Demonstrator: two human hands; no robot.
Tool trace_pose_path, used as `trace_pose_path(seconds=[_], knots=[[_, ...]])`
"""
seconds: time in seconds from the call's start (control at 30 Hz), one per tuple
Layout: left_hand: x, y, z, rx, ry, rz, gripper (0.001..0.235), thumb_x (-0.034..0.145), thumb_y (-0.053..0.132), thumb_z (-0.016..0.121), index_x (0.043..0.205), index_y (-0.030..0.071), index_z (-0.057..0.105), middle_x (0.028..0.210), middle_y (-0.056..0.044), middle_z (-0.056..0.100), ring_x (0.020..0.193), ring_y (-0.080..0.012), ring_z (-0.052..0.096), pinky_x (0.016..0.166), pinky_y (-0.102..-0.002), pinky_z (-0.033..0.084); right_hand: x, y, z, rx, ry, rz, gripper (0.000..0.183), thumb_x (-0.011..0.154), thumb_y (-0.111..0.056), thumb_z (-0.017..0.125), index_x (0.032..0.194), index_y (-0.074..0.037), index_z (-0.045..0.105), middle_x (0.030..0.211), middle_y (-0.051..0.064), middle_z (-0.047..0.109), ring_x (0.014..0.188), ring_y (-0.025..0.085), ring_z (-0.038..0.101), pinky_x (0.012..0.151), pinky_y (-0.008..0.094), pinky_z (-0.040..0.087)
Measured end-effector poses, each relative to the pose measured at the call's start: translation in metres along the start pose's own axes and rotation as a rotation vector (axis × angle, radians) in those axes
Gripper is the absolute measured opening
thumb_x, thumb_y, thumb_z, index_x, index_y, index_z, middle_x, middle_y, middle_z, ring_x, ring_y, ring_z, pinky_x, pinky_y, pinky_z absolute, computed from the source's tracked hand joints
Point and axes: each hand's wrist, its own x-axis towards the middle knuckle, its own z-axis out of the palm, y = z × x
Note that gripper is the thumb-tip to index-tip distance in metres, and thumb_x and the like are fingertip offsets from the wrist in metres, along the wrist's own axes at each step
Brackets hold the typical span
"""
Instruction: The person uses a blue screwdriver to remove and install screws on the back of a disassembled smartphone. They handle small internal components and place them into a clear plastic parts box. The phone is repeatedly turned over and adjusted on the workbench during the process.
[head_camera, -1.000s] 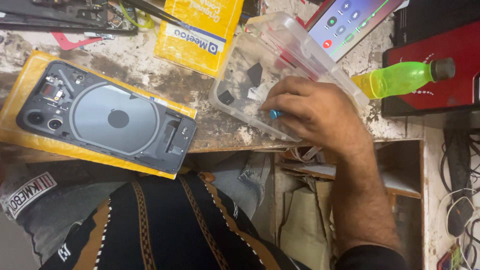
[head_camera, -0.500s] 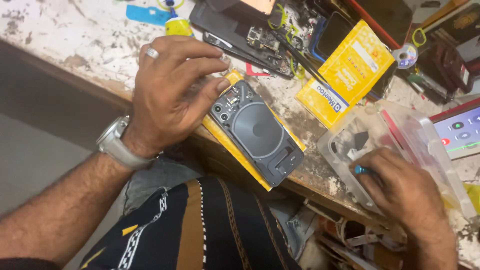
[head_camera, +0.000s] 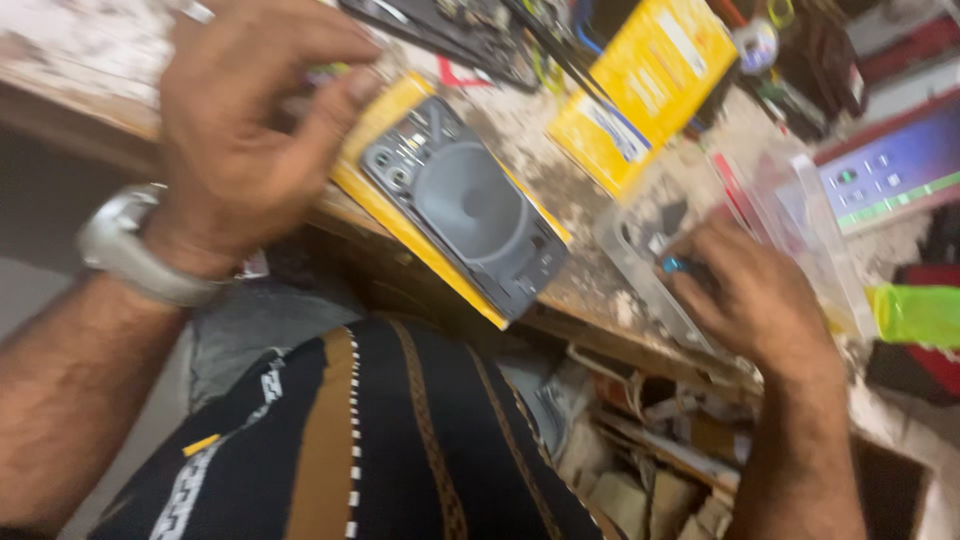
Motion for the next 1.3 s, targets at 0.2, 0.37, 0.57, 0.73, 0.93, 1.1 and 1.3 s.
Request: trace_pose_path(seconds=[0.2, 0.37, 0.57, 0.73, 0.93, 1.1, 1.3], knots=[[0.003, 0.001, -0.005, 0.029, -0.081, -0.006, 0.007, 0.109, 0.015, 0.071, 0.113, 0.009, 0.07, 0.112, -0.003, 0.069, 0.103, -0.0168, 0.067, 0.089, -0.032, 0.052, 0.004, 0.003, -0.001, -0.078, -0.096, -0.016, 0.025, 0.088, -0.022, 0.071, 0.106, -0.006, 0.063, 0.096, 0.016, 0.067, 0.089, 0.037, 0.067, 0.075, 0.047, 0.053], [-0.011, -0.007, -0.02, 0.39, -0.183, 0.332, 0.012, 0.102, 0.019, 0.078, 0.111, 0.012, 0.075, 0.112, -0.002, 0.074, 0.113, -0.0209, 0.066, 0.098, -0.041, 0.045, 0.01, 0.004, 0.002, -0.096, -0.07, -0.073, 0.029, 0.085, -0.026, 0.069, 0.107, -0.008, 0.063, 0.098, 0.015, 0.067, 0.091, 0.037, 0.067, 0.077, 0.048, 0.054], [-0.022, -0.015, -0.029, 0.462, -0.257, 0.48, 0.02, 0.1, 0.03, 0.081, 0.112, 0.016, 0.074, 0.114, 0.001, 0.071, 0.115, -0.0183, 0.066, 0.1, -0.041, 0.047, 0.002, 0.019, 0.017, -0.068, -0.14, 0.099, 0.02, 0.094, -0.026, 0.064, 0.105, -0.009, 0.065, 0.093, 0.009, 0.069, 0.081, 0.022, 0.07, 0.077, 0.039, 0.058], [-0.024, -0.022, -0.027, 0.544, -0.256, 0.578, 0.022, 0.104, 0.034, 0.081, 0.116, 0.017, 0.074, 0.119, 0.002, 0.069, 0.116, -0.0172, 0.065, 0.101, -0.039, 0.046, -0.012, 0.02, 0.015, 0.194, 0.065, 0.053, 0.016, 0.092, -0.008, 0.066, 0.106, -0.005, 0.061, 0.095, 0.01, 0.07, 0.085, 0.019, 0.072, 0.074, 0.033, 0.06], [-0.026, -0.029, -0.025, 0.559, -0.242, 0.612, 0.019, 0.106, 0.033, 0.081, 0.115, 0.018, 0.075, 0.12, 0.005, 0.069, 0.118, -0.0151, 0.063, 0.109, -0.038, 0.035, -0.028, 0.008, 0.015, 0.282, 0.279, 0.07, 0.019, 0.098, 0.002, 0.069, 0.111, -0.002, 0.055, 0.104, 0.012, 0.071, 0.083, 0.013, 0.07, 0.074, 0.024, 0.057], [-0.027, -0.032, -0.027, 0.533, -0.231, 0.628, 0.02, 0.106, 0.032, 0.082, 0.117, 0.017, 0.075, 0.122, 0.006, 0.069, 0.117, -0.0149, 0.062, 0.112, -0.039, 0.032, -0.021, -0.006, 0.013, 0.302, 0.335, 0.103, 0.018, 0.101, 0.002, 0.07, 0.107, -0.001, 0.053, 0.102, 0.01, 0.072, 0.078, 0.012, 0.069, 0.07, 0.024, 0.056], [-0.03, -0.034, -0.024, 0.531, -0.221, 0.584, 0.02, 0.104, 0.033, 0.079, 0.115, 0.017, 0.077, 0.117, 0.004, 0.069, 0.113, -0.0159, 0.064, 0.109, -0.039, 0.033, -0.003, -0.043, -0.005, 0.257, 0.401, 0.108, 0.018, 0.097, 0.004, 0.07, 0.11, -0.001, 0.059, 0.104, 0.01, 0.071, 0.074, 0.012, 0.066, 0.068, 0.024, 0.053]])
